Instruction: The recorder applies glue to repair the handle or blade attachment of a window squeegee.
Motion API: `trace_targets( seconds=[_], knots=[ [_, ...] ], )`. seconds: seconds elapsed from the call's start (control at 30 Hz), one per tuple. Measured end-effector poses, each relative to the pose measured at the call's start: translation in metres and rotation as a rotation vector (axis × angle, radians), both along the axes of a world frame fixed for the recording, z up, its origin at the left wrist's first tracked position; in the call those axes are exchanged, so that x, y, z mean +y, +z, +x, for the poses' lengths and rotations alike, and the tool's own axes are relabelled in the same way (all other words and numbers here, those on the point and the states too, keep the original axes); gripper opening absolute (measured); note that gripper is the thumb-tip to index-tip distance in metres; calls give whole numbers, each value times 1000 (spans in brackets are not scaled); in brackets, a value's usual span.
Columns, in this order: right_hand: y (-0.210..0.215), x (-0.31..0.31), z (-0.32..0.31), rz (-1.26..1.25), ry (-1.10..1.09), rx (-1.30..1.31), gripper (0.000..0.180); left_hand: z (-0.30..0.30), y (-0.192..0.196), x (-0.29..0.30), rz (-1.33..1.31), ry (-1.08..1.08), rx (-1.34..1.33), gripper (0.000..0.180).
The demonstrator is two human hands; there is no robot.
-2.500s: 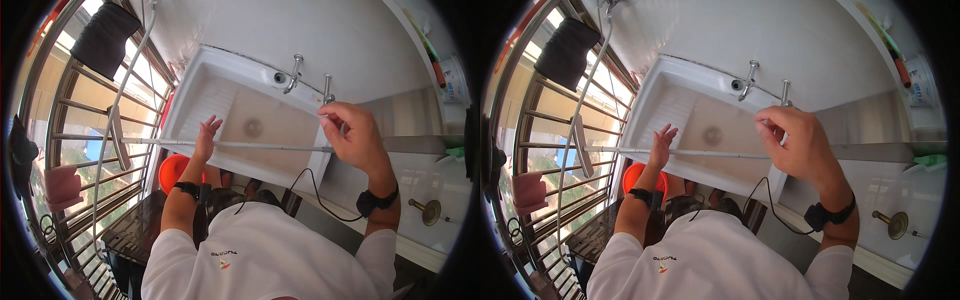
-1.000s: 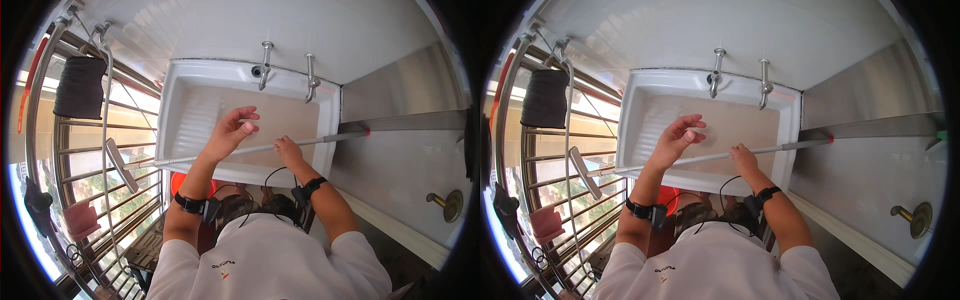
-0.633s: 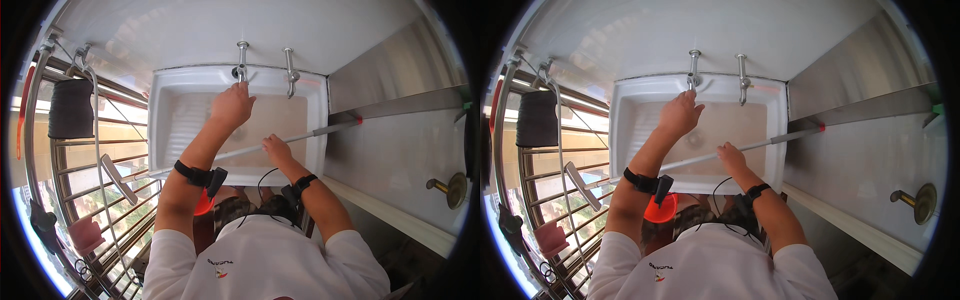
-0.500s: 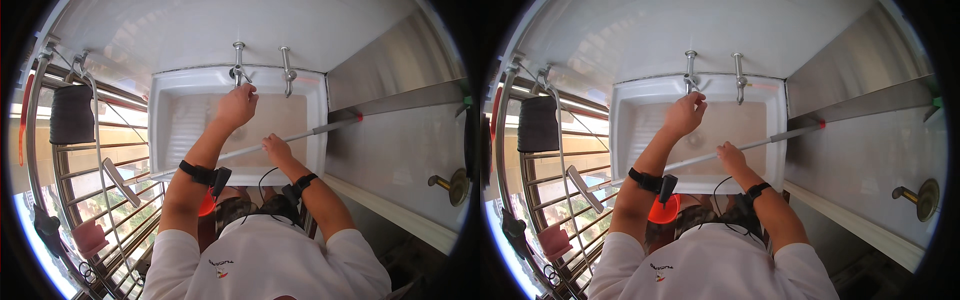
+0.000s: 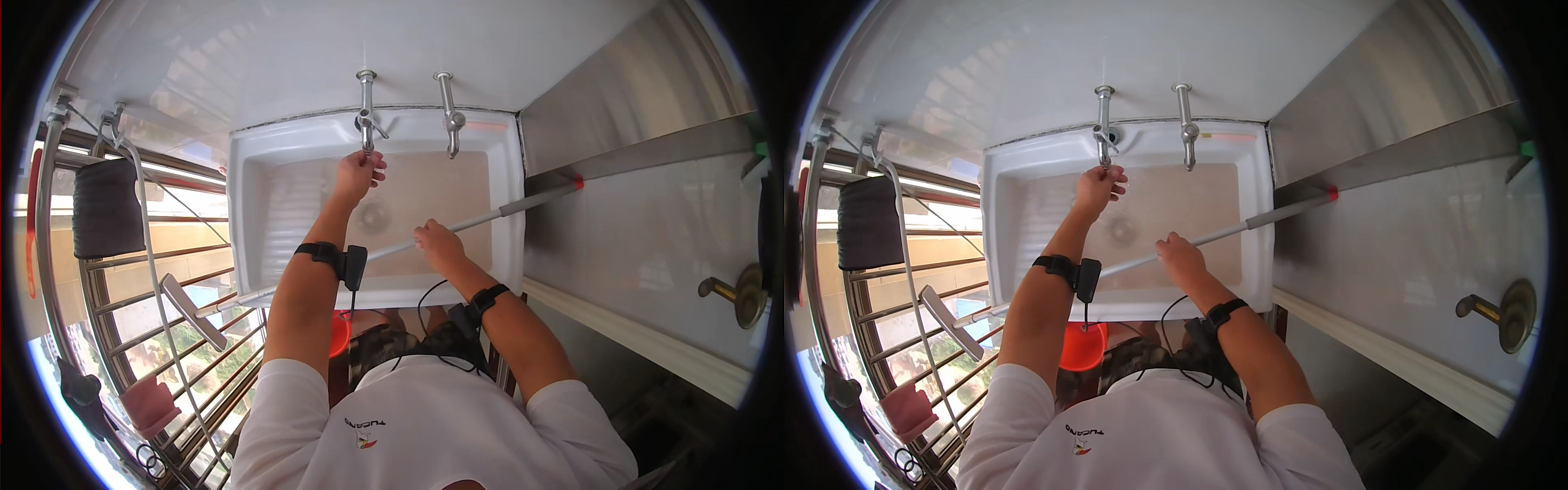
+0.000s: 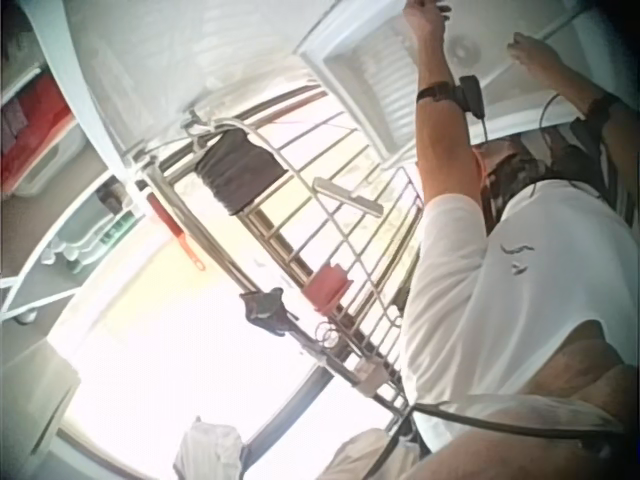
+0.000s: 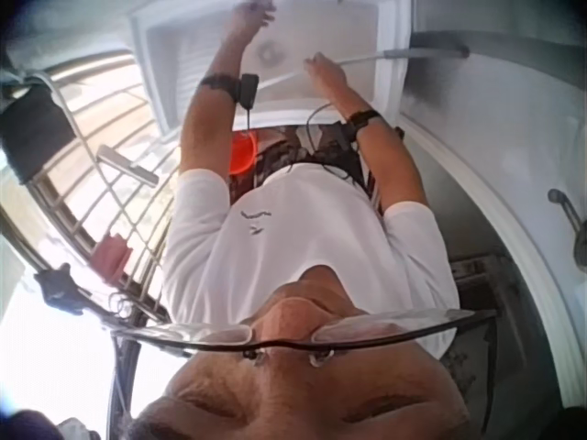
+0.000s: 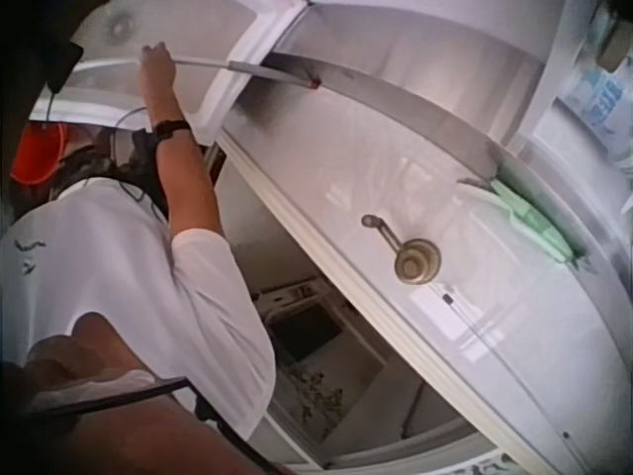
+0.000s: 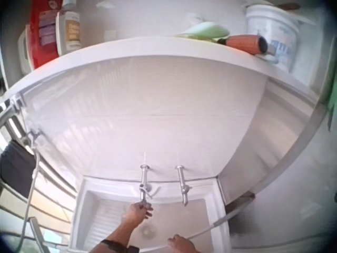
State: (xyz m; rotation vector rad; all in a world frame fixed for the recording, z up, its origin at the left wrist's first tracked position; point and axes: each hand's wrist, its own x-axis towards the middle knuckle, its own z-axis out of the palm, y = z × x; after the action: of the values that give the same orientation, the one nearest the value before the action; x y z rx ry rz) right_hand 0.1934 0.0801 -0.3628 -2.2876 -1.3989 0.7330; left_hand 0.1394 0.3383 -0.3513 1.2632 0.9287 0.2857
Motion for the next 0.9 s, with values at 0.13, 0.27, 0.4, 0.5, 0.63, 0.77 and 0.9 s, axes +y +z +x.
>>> trace_targets(
  seconds=[0.13, 0.27, 0.4, 0.5, 0.63, 0.77, 0.9],
  knots=[
    [-2, 0, 1, -6, 29, -64, 7, 1, 6, 1, -4, 6, 45, 22],
    [15, 2, 0, -75, 37, -50, 6, 2, 18, 5, 63, 20, 108, 24],
    [13, 4, 5, -48, 24, -32, 5, 6, 8, 7, 262, -8, 131, 22],
    [15, 6, 0, -35, 55, -61, 6, 3, -6, 22, 214, 6, 221, 23],
    [12, 3, 3, -45, 54, -53, 6, 0, -9, 21, 254, -152, 202, 23],
    [10, 3, 3, -27, 55, -55, 8, -5, 0, 19, 66, -150, -27, 20],
    [10, 5, 2, -4, 25, -35, 4, -5, 19, 21, 91, -176, 44, 21]
  ],
)
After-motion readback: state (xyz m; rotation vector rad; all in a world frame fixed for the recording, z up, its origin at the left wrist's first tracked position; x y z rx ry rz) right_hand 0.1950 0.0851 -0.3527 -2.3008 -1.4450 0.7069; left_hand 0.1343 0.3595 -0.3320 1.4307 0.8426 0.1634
